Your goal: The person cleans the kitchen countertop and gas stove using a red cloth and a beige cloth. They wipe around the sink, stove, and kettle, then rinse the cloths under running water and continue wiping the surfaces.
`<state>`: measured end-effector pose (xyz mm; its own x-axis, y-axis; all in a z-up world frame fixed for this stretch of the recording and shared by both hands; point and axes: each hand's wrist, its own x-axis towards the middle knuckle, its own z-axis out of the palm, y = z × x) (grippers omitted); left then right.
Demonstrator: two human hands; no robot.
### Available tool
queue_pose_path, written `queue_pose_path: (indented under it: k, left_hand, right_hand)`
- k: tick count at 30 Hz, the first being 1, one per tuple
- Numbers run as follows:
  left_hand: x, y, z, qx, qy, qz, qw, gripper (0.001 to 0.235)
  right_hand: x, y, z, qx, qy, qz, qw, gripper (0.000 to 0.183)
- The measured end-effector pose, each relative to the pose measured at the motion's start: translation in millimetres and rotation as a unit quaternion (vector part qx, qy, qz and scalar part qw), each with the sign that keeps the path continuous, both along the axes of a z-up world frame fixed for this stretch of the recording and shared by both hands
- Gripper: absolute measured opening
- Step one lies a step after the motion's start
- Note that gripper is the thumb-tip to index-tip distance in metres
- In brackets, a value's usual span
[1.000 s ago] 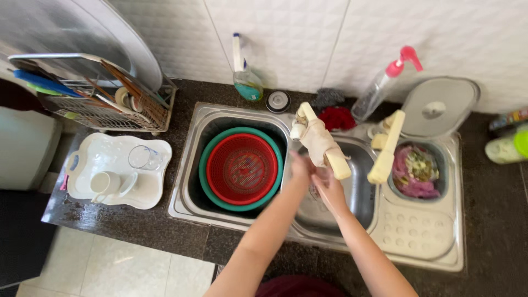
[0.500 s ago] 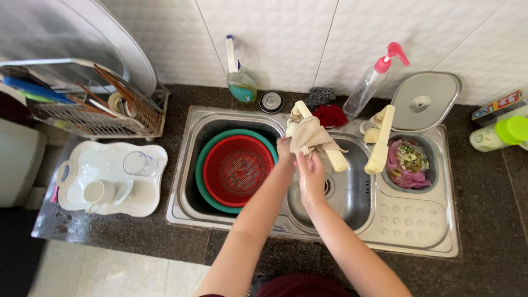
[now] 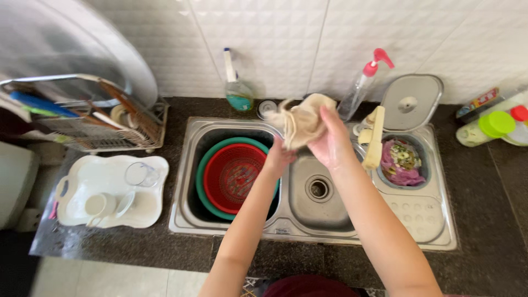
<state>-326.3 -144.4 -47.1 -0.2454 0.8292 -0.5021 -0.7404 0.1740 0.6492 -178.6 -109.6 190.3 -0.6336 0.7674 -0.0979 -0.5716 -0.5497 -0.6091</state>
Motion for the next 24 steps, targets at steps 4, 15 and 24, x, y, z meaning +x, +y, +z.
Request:
queue_pose_path:
  k: [4,15,24]
  left_hand:
    - [-20.3,-81.2,85.3,0.180,-0.287,-0.065,0.939,0.096]
    - [7.7,-129.2,26.0,-0.008,0.047,-0.036,0.998,0.035]
    - [34.2,-88.7,-62.7,-0.044,0.368,-0.048,0.928,0.047]
  right_hand:
    - [-15.7,-28.3,-15.0,0.055,-0.003,0.138,0.989,0.029]
    - [-24.5,-62.8,-165.4,0.098,-0.334,-0.039,0.937,0.038]
    - [31.5,-70.5,-192.8,0.021,-0.270,-0.065,0.960,0.031]
